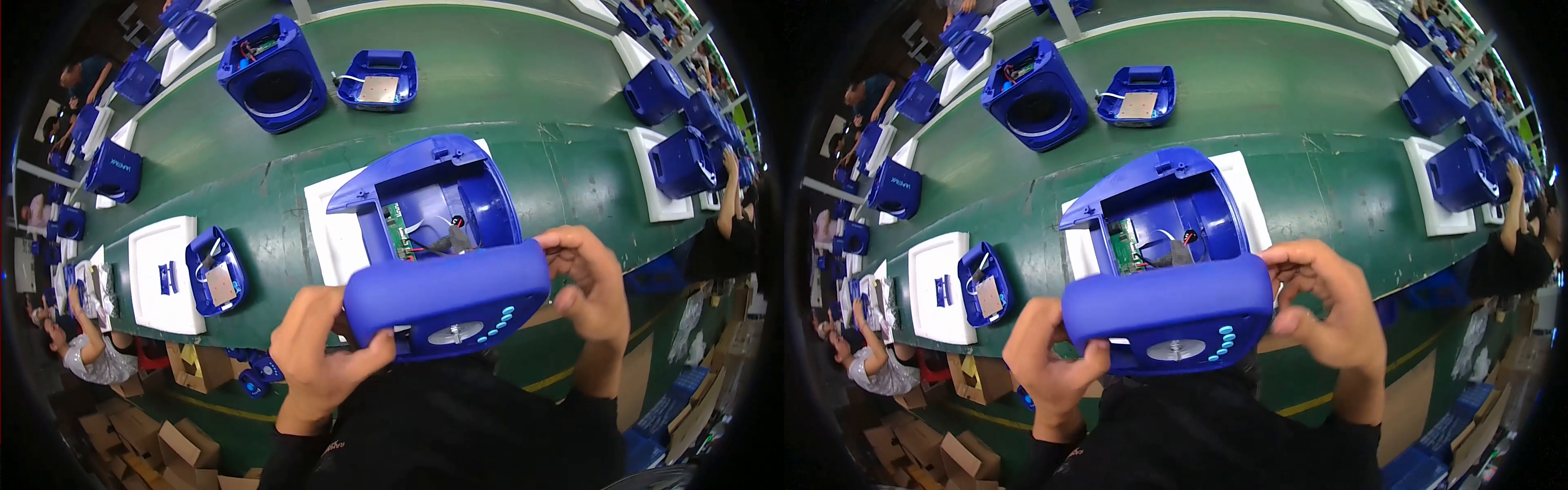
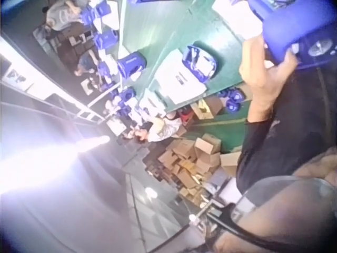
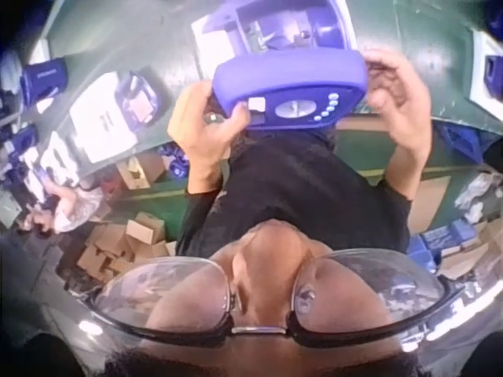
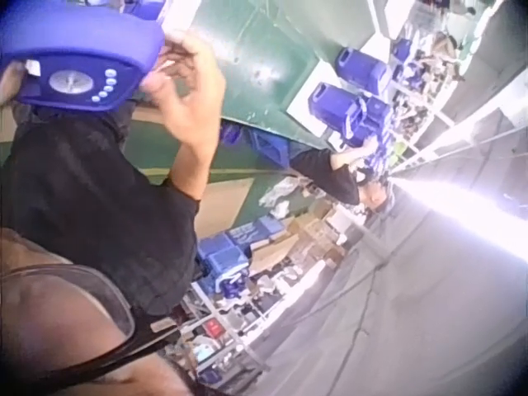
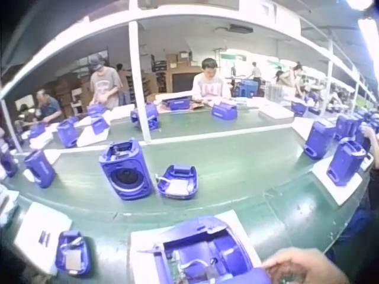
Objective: The person assembles electronic components by hand, inserting PCB boards, ribbon cables, and foam pads into blue plastic device housings and then closing them with plastic casings.
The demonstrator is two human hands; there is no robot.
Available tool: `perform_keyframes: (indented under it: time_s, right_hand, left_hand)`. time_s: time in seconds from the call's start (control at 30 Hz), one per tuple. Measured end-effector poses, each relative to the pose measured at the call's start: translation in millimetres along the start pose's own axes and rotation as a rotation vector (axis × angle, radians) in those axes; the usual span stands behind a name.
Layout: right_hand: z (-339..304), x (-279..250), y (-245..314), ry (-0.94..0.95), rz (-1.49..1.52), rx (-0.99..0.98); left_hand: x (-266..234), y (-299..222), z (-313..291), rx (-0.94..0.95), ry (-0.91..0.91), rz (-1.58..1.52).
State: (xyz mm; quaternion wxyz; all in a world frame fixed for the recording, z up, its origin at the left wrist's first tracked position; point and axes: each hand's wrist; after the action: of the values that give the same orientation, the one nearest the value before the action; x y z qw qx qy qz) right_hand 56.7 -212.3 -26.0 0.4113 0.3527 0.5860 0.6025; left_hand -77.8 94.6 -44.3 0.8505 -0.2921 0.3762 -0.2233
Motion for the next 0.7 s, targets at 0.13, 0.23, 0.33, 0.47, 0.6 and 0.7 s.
perform_keyframes:
  time_s: [0.13, 0.23, 0.33, 0.47, 0.6, 0.7]
  right_hand:
    - [11.6, 26.9, 7.5, -0.089, -0.138, -0.283]
    - [47.4, 40.8, 7.9, -0.129, -0.301, -0.310]
    - [74.9, 51.3, -2.4, -0.131, -0.363, -0.333]
    - [80.4, 68.6, 7.5, -0.051, -0.070, -0.029]
    - [93.3, 69.9, 32.7, 0.041, -0.376, 0.012]
    - [97.0, 68.9, 35.0, 0.065, -0.455, 0.051]
  left_hand:
    - [12.2, -25.0, 26.1, -0.259, -0.261, -0.213]
    - [8.1, -15.4, 53.7, -0.219, -0.184, -0.075]
    - [12.4, -3.5, 76.2, -0.231, -0.081, -0.019]
    - [-0.4, 13.3, 82.1, -0.303, 0.046, 0.041]
    - [-5.4, 25.3, 84.1, -0.385, 0.119, -0.004]
    - [-3.2, 33.1, 86.0, -0.411, 0.132, -0.041]
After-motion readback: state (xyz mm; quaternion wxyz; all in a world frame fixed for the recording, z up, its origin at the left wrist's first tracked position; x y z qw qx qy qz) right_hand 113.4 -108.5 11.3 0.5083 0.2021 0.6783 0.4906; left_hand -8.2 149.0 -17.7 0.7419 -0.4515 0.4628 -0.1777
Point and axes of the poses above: each hand's wrist, its own z-axis towards the middle knuckle, its own x-axis out of the palm, y = z × x, and after that the axes turned 8 degrees about -y, right-handed
